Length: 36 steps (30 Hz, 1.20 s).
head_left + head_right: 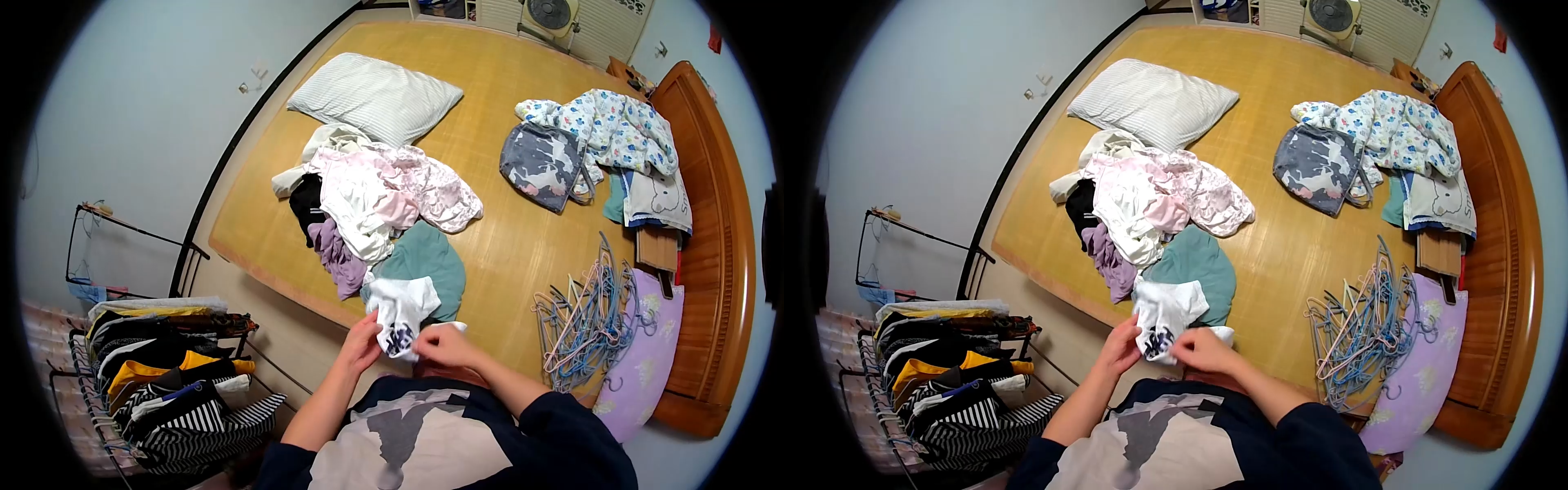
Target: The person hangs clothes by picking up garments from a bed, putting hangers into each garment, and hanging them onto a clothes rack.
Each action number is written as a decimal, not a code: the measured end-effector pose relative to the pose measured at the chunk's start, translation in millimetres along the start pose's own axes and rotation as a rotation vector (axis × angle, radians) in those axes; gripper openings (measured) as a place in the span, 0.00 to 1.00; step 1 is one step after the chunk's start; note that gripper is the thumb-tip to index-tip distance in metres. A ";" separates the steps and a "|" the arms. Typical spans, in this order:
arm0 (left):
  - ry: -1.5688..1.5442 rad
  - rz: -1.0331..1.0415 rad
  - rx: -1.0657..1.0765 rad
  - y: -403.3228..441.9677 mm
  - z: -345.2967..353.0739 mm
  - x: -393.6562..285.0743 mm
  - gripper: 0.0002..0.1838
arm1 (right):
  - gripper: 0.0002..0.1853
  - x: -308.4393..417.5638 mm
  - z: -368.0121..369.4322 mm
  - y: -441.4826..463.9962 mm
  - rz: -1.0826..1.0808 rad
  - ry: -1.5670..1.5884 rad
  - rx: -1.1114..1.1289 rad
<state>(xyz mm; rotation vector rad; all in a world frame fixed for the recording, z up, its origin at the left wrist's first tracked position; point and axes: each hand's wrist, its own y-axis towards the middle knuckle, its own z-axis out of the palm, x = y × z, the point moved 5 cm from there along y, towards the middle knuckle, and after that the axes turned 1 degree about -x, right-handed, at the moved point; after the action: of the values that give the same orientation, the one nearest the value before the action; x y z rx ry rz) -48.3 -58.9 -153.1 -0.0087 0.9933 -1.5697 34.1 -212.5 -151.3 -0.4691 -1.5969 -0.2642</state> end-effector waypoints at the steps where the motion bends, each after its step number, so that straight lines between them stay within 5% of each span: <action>1: 0.015 0.030 0.019 -6.4 13.3 -6.7 0.27 | 0.13 -16.6 -12.2 7.8 0.155 -0.015 -0.115; 2: 0.029 0.059 0.038 -11.6 22.6 -10.6 0.27 | 0.14 -33.1 -23.7 13.8 0.312 -0.028 -0.228; 4: 0.076 0.029 0.093 -19.6 32.9 -7.7 0.28 | 0.22 -88.5 -35.7 34.8 0.236 0.248 -0.494; 5: 0.118 0.003 0.150 -22.7 38.4 -5.0 0.29 | 0.22 -91.6 -36.5 38.3 0.536 0.416 -0.328; 6: 0.160 -0.022 0.207 -25.3 44.6 -3.0 0.29 | 0.22 -78.8 -39.6 38.3 0.533 0.419 -0.333; 8: 0.147 -0.062 0.236 -26.0 49.2 6.9 0.33 | 0.22 -58.1 -18.2 42.8 0.582 0.976 -0.205; 9: 0.151 -0.102 0.254 -24.1 43.5 15.9 0.33 | 0.20 -72.8 -7.3 52.7 0.424 0.986 -0.252; 14: 0.321 -0.199 0.103 -20.3 32.0 20.5 0.34 | 0.19 -45.9 -5.4 47.7 0.195 0.712 -0.473; 16: 0.407 -0.135 0.035 -13.1 24.5 21.0 0.37 | 0.18 -21.4 -9.1 43.2 0.026 0.356 -0.404; 17: 0.532 0.072 -0.019 -11.4 31.8 8.9 0.36 | 0.15 -2.7 -18.2 34.2 -0.043 0.155 -0.478; 18: 0.653 0.283 -0.072 -12.6 40.6 -4.3 0.35 | 0.15 11.1 -23.5 31.2 -0.042 0.152 -0.483; 22: 0.780 0.189 0.090 -6.6 55.0 -4.3 0.33 | 0.10 32.1 -18.0 30.6 -0.070 0.076 -0.302; 24: 0.776 0.157 0.055 0.2 44.5 -2.5 0.29 | 0.09 27.0 -13.0 32.5 0.055 0.352 -0.208; 27: 0.449 0.152 -0.059 -2.6 42.9 -14.4 0.20 | 0.09 17.7 -22.4 32.3 0.004 0.363 -0.277; 31: 0.395 0.171 0.008 -18.5 54.9 -38.1 0.18 | 0.18 5.5 -46.8 27.4 -0.099 0.019 -0.294; 36: 0.697 0.280 0.186 -35.6 93.5 -64.4 0.21 | 0.29 -4.7 -39.1 25.0 -0.134 -0.391 -0.210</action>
<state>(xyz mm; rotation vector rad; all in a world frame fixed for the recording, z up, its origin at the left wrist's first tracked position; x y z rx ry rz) -10.4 -63.2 -40.4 0.8204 1.3032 -1.4144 80.4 -208.3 -155.3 -0.6032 -1.9964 -0.4668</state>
